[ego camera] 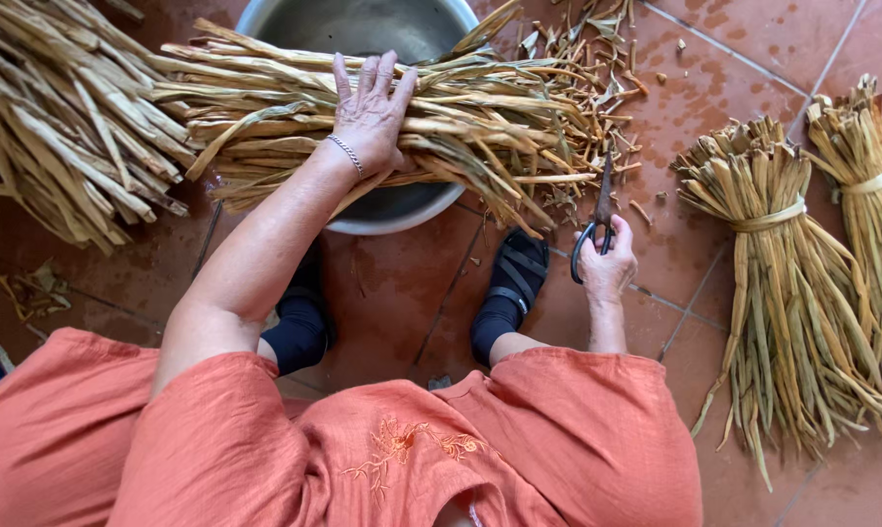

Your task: The person sits on a tiled floor and uses scissors to trim the ends of dried plant stems. They hold a bundle of stems in one hand and cut the tips with the other, dropping the trimmings onto the floor. The trimmed stems are placed into a metal bowl.

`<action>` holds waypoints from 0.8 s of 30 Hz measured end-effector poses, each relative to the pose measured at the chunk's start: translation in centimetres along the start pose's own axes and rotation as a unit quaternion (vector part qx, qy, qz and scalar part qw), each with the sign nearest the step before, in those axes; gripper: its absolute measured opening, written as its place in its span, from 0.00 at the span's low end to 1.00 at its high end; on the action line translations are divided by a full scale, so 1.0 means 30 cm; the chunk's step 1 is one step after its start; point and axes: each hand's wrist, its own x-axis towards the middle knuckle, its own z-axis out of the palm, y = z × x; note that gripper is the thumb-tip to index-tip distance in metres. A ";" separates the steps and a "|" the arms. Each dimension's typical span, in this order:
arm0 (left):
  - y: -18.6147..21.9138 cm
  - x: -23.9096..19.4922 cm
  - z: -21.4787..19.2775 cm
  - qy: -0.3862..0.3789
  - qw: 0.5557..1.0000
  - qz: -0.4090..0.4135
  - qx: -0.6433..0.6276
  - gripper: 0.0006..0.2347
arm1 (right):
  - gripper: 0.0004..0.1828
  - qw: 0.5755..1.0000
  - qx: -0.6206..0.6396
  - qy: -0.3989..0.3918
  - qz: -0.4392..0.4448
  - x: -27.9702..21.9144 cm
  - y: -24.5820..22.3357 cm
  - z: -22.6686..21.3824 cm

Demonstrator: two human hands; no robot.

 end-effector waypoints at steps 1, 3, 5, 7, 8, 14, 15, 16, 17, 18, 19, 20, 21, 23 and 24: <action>0.011 0.011 -0.011 -0.036 0.999 -0.003 -0.009 0.64 | 0.36 1.000 -0.012 -0.001 -0.005 0.006 0.000 0.004; 0.048 0.048 -0.019 -0.066 0.997 0.023 -0.011 0.70 | 0.36 0.999 -0.035 -0.005 -0.016 0.019 0.000 0.010; 0.078 0.086 -0.012 -0.088 0.995 0.045 -0.007 0.74 | 0.35 0.999 -0.038 -0.010 0.001 0.030 0.001 0.020; 0.091 0.132 0.003 -0.102 0.993 0.063 0.001 0.75 | 0.33 0.999 -0.042 -0.011 -0.011 0.050 0.004 0.029; 0.084 0.165 0.007 -0.117 0.991 0.056 0.001 0.75 | 0.32 0.999 -0.044 -0.010 -0.030 0.062 0.004 0.034; 0.020 0.325 0.062 -0.258 0.964 -0.013 -0.056 0.76 | 0.36 0.983 -0.118 -0.077 -0.121 0.091 -0.038 -0.007; 0.008 0.336 0.071 -0.263 0.961 -0.014 -0.079 0.76 | 0.37 0.978 -0.144 -0.109 -0.106 0.101 -0.068 -0.021; -0.002 0.344 0.080 -0.268 0.958 -0.015 -0.102 0.76 | 0.32 0.966 -0.202 -0.125 -0.103 0.112 -0.105 -0.038; -0.012 0.352 0.088 -0.273 0.954 -0.020 -0.122 0.75 | 0.28 0.950 -0.261 -0.141 -0.099 0.118 -0.145 -0.061; -0.028 0.362 0.092 -0.278 0.950 -0.026 -0.141 0.75 | 0.23 0.930 -0.318 -0.156 -0.094 0.121 -0.189 -0.088; -0.045 0.371 0.094 -0.280 0.946 -0.033 -0.159 0.74 | 0.19 0.966 -0.215 -0.122 -0.075 0.115 -0.238 -0.119; -0.059 0.374 0.100 -0.274 0.947 -0.025 -0.167 0.74 | 0.15 0.989 -0.108 -0.086 -0.055 0.093 -0.287 -0.159; -0.075 0.384 0.101 -0.268 0.947 -0.018 -0.174 0.73 | 0.11 0.998 0.000 -0.050 -0.034 0.077 -0.336 -0.199; -0.100 0.409 0.108 -0.245 0.949 -0.022 -0.196 0.70 | 0.11 0.950 0.210 -0.230 0.006 0.037 -0.418 -0.276; -0.110 0.419 0.112 -0.229 0.950 -0.034 -0.210 0.68 | 0.12 0.898 0.309 -0.314 0.026 0.021 -0.451 -0.291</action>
